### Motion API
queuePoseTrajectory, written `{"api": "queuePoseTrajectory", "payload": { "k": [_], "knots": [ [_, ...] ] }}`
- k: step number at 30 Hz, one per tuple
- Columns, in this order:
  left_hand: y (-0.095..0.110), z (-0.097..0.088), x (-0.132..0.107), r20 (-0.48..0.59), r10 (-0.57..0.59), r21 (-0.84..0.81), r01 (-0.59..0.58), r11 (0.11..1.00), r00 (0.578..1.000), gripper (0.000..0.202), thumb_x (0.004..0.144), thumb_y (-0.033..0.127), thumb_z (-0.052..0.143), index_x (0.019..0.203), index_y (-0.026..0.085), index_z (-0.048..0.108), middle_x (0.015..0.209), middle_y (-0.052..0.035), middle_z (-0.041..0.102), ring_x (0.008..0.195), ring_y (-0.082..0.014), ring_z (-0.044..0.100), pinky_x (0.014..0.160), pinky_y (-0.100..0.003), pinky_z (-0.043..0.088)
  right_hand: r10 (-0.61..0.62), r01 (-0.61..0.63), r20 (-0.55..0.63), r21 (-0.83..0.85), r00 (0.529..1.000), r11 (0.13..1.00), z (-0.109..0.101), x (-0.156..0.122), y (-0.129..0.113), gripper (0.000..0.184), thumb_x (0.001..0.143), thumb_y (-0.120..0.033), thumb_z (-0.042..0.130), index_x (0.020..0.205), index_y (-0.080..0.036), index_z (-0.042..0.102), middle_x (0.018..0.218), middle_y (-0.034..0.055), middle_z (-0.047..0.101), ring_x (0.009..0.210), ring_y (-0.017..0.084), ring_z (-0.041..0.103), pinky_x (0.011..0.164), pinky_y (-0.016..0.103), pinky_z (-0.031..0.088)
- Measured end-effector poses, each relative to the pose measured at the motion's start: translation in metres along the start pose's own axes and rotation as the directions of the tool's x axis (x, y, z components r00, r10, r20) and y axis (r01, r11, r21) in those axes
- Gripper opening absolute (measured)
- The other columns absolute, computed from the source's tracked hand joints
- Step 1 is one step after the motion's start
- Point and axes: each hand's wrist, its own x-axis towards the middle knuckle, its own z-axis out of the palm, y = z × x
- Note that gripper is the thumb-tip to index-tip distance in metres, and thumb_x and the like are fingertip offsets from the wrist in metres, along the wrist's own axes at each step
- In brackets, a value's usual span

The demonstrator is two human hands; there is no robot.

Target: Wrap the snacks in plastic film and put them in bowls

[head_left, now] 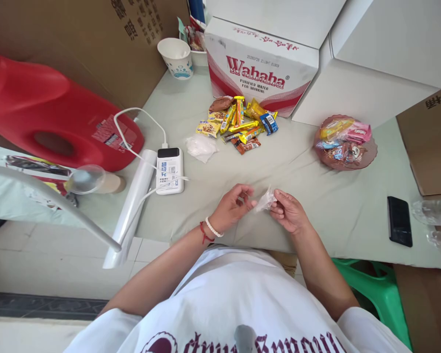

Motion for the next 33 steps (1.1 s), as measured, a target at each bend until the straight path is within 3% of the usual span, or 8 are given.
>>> {"api": "queuePoseTrajectory", "payload": {
  "k": [10, 15, 18, 21, 23, 26, 30, 33],
  "knots": [
    [-0.008, -0.005, 0.008, -0.061, -0.193, -0.422, 0.149, 0.894, 0.979, 0.046, 0.069, 0.053, 0.088, 0.08, 0.017, 0.061, 0.066, 0.0054, 0.054, 0.057, -0.0061, 0.041, 0.057, -0.022, 0.034, 0.009, -0.007, -0.039, 0.046, 0.999, 0.999, -0.025, -0.007, -0.015, 0.049, 0.067, -0.042, 0.094, 0.073, -0.018, 0.052, 0.064, -0.006, 0.049, 0.047, 0.001, 0.028, 0.038, 0.01, 0.022],
    [-0.006, -0.005, 0.008, -0.107, -0.251, -0.583, 0.143, 0.799, 0.962, 0.047, 0.067, 0.049, 0.091, 0.085, 0.019, 0.06, 0.08, 0.0034, 0.06, 0.074, -0.0089, 0.056, 0.066, -0.021, 0.047, -0.013, 0.001, -0.053, -0.218, 0.999, 0.976, -0.03, -0.018, 0.009, 0.049, 0.073, -0.055, 0.086, 0.075, -0.019, 0.054, 0.067, -0.0048, 0.05, 0.049, 0.003, 0.03, 0.04, 0.016, 0.022],
    [-0.004, -0.005, 0.008, -0.098, -0.237, -0.602, 0.132, 0.787, 0.966, 0.047, 0.068, 0.051, 0.09, 0.084, 0.02, 0.058, 0.086, 0.0029, 0.061, 0.083, -0.0116, 0.059, 0.077, -0.027, 0.054, -0.094, 0.034, -0.082, -0.544, 0.992, 0.838, -0.037, -0.03, 0.017, 0.044, 0.082, -0.06, 0.076, 0.08, -0.019, 0.058, 0.069, -0.0031, 0.051, 0.054, 0.007, 0.038, 0.047, 0.02, 0.031],
    [-0.001, -0.004, 0.007, -0.087, -0.2, -0.56, 0.118, 0.82, 0.976, 0.047, 0.07, 0.052, 0.089, 0.084, 0.02, 0.057, 0.085, 0.0027, 0.061, 0.083, -0.0119, 0.059, 0.079, -0.028, 0.054, -0.422, 0.208, -0.115, -0.736, 0.899, 0.644, -0.041, -0.033, 0.008, 0.039, 0.087, -0.058, 0.071, 0.1, -0.022, 0.064, 0.092, 0.003, 0.063, 0.076, 0.014, 0.053, 0.063, 0.025, 0.046],
    [0.0, -0.001, 0.006, -0.076, -0.183, -0.53, 0.115, 0.84, 0.98, 0.048, 0.07, 0.053, 0.088, 0.083, 0.02, 0.056, 0.084, 0.0028, 0.059, 0.081, -0.0119, 0.058, 0.078, -0.028, 0.053, -0.57, 0.321, -0.037, -0.795, 0.821, 0.515, -0.036, -0.029, -0.002, 0.044, 0.088, -0.055, 0.071, 0.12, -0.026, 0.063, 0.122, 0.0078, 0.063, 0.102, 0.019, 0.058, 0.082, 0.031, 0.052],
    [-0.001, 0.004, 0.002, -0.097, -0.159, -0.466, 0.097, 0.879, 0.983, 0.048, 0.073, 0.057, 0.084, 0.084, 0.021, 0.054, 0.08, 0.0035, 0.057, 0.075, -0.0113, 0.054, 0.072, -0.025, 0.049, -0.491, 0.421, 0.215, -0.832, 0.844, 0.361, -0.021, -0.017, -0.01, 0.044, 0.086, -0.052, 0.073, 0.121, -0.027, 0.067, 0.13, 0.0087, 0.064, 0.117, 0.024, 0.058, 0.097, 0.038, 0.05],
    [-0.002, -0.012, 0.005, -0.191, -0.055, -0.215, 0.012, 0.976, 0.98, 0.043, 0.081, 0.059, 0.076, 0.086, 0.02, 0.057, 0.07, 0.005, 0.05, 0.064, -0.01, 0.043, 0.062, -0.023, 0.038, -0.351, 0.353, 0.201, -0.819, 0.915, 0.453, -0.009, -0.004, -0.015, 0.034, 0.091, -0.055, 0.064, 0.097, -0.022, 0.073, 0.085, 0.0028, 0.07, 0.077, 0.017, 0.061, 0.075, 0.031, 0.049],
    [0.004, -0.042, 0.016, -0.088, -0.017, -0.025, 0.015, 1.0, 0.996, 0.038, 0.083, 0.055, 0.074, 0.088, 0.019, 0.062, 0.069, 0.0033, 0.051, 0.063, -0.0116, 0.044, 0.06, -0.025, 0.035, -0.384, 0.298, 0.06, -0.744, 0.921, 0.598, -0.018, -0.004, -0.024, 0.037, 0.086, -0.057, 0.07, 0.093, -0.021, 0.071, 0.076, -0.0007, 0.066, 0.067, 0.013, 0.054, 0.064, 0.026, 0.043]
  ]
}}
